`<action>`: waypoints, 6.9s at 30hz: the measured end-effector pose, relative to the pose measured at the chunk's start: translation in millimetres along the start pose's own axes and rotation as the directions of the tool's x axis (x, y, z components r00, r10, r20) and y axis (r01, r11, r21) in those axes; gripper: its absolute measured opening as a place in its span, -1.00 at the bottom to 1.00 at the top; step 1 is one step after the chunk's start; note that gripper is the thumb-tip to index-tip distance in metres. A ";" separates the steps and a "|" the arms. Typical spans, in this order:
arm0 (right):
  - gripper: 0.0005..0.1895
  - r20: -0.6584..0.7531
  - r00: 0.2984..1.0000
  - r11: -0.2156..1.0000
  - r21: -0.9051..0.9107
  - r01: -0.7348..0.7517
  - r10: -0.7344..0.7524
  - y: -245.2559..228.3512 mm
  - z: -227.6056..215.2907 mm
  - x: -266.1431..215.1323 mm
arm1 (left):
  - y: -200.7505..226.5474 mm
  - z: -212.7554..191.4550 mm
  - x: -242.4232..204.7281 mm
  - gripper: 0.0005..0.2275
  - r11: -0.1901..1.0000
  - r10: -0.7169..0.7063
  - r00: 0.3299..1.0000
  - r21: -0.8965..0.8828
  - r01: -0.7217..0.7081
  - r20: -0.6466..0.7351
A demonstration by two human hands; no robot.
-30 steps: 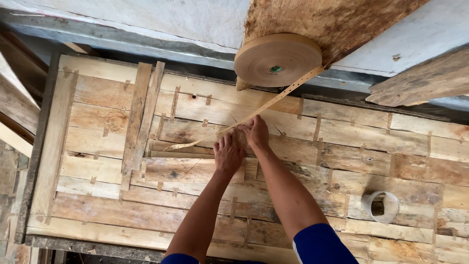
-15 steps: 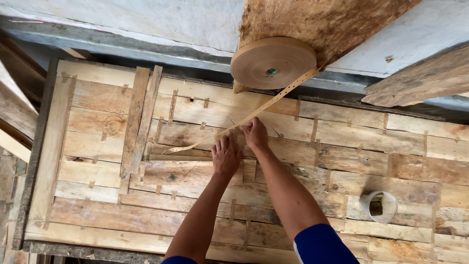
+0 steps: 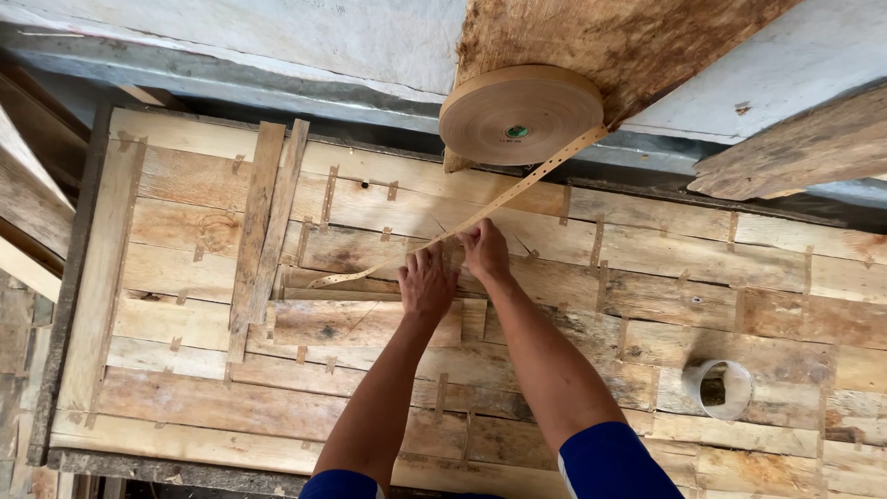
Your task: Applying thin wood veneer strips into the gaps of a wooden plank surface.
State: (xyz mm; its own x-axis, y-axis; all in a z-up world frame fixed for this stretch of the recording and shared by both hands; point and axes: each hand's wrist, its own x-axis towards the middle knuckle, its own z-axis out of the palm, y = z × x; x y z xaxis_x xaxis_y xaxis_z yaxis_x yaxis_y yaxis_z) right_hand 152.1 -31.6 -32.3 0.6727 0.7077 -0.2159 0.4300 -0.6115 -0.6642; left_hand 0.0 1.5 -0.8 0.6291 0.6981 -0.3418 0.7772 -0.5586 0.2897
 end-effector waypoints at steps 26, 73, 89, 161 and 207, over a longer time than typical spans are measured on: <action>-0.65 0.160 0.970 0.980 -0.107 -0.165 0.180 -26.8 -17.7 12.2 | -26.0 -4.4 7.4 -0.68 0.932 -0.081 0.988 -0.362 0.029 -0.130; -0.61 -0.046 0.931 0.848 0.397 0.350 -0.362 -47.1 26.0 55.0 | -35.4 28.7 17.6 -0.87 0.740 -0.237 0.907 -0.670 -0.063 -0.347; -0.45 -0.069 0.763 0.747 -0.279 0.604 -0.643 -78.5 51.7 25.3 | -35.6 19.5 9.9 -0.85 0.691 -0.253 0.884 -0.713 -0.120 -0.393; -0.75 0.323 0.919 0.973 0.107 0.203 -0.227 -30.1 -35.7 -248.9 | -55.0 15.1 -244.9 -0.79 0.859 -0.188 0.818 -0.495 -0.131 -0.543; -0.57 0.386 0.918 0.968 0.178 -0.174 0.094 -255.4 204.9 -190.5 | -340.0 -63.4 -118.1 -0.68 0.313 -0.407 0.906 -0.950 0.016 -0.119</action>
State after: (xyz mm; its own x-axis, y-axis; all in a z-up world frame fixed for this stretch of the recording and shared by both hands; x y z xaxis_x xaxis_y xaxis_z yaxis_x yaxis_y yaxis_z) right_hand -209.2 62.3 31.8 0.4253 0.7287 -0.5368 0.1920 -0.6523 -0.7333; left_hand -339.3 137.4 -2.2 0.2518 0.9129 -0.3211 0.2428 0.2616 0.9341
